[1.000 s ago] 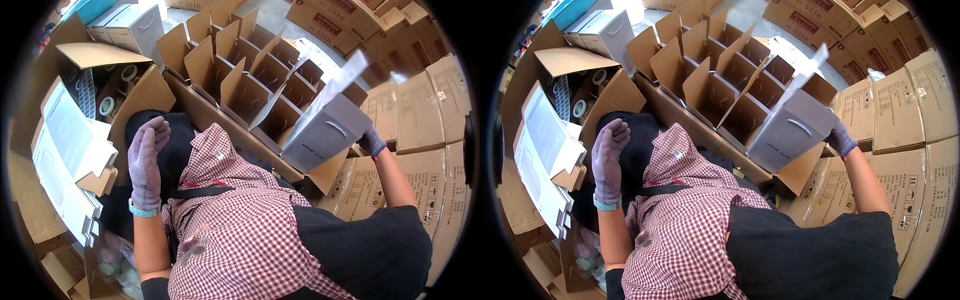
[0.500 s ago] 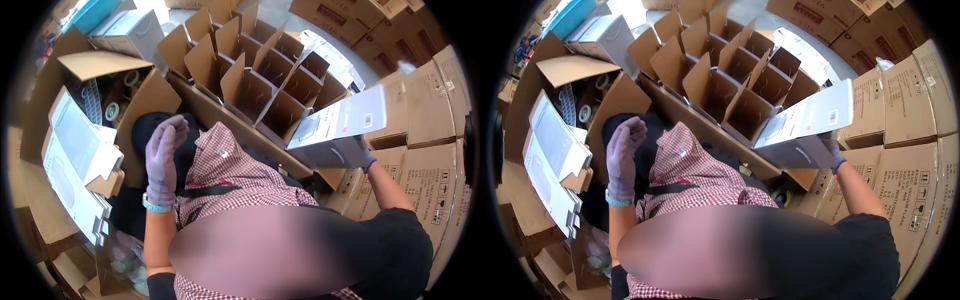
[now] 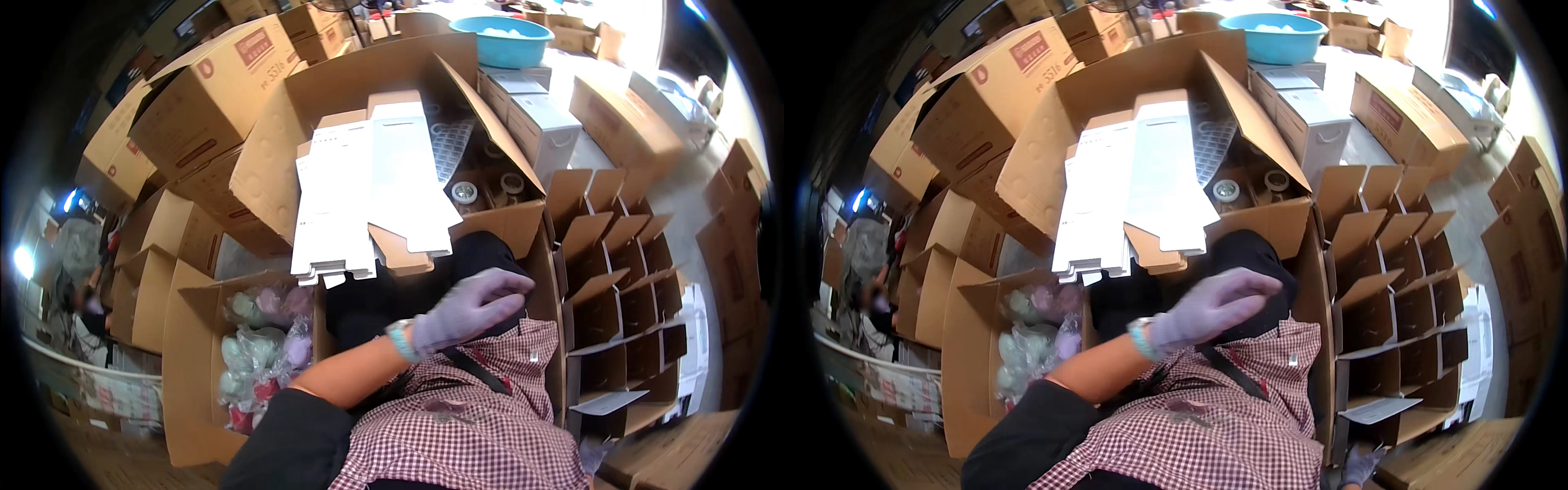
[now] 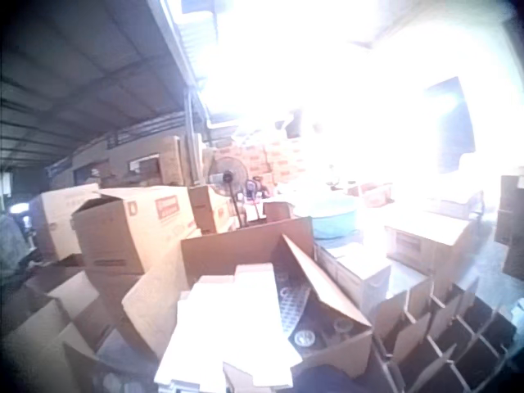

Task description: The person folds white cardboard inserts and places them into a large cardboard box. They then pick up a white thermos flask, remove the black lid, and place the flask into the box before putting the lid back on.

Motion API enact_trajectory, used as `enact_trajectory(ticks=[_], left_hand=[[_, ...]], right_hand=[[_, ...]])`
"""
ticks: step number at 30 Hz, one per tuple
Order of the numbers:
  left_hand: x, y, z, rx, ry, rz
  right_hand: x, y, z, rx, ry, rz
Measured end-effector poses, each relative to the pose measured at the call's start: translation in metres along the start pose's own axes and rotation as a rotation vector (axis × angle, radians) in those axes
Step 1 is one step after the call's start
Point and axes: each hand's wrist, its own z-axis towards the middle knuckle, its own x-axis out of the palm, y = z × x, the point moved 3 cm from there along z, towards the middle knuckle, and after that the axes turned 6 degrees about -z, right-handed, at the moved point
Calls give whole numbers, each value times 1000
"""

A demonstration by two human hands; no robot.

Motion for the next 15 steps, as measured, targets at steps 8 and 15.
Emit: enact_trajectory(ticks=[8, 15], left_hand=[[-181, -78, -103, 78, -473, 1200], [-202, -15, -164, -364, -350, 1662]], right_hand=[[-51, 41, -22, 195, -17, -315], [-96, -40, 74, -644, 569, 32]])
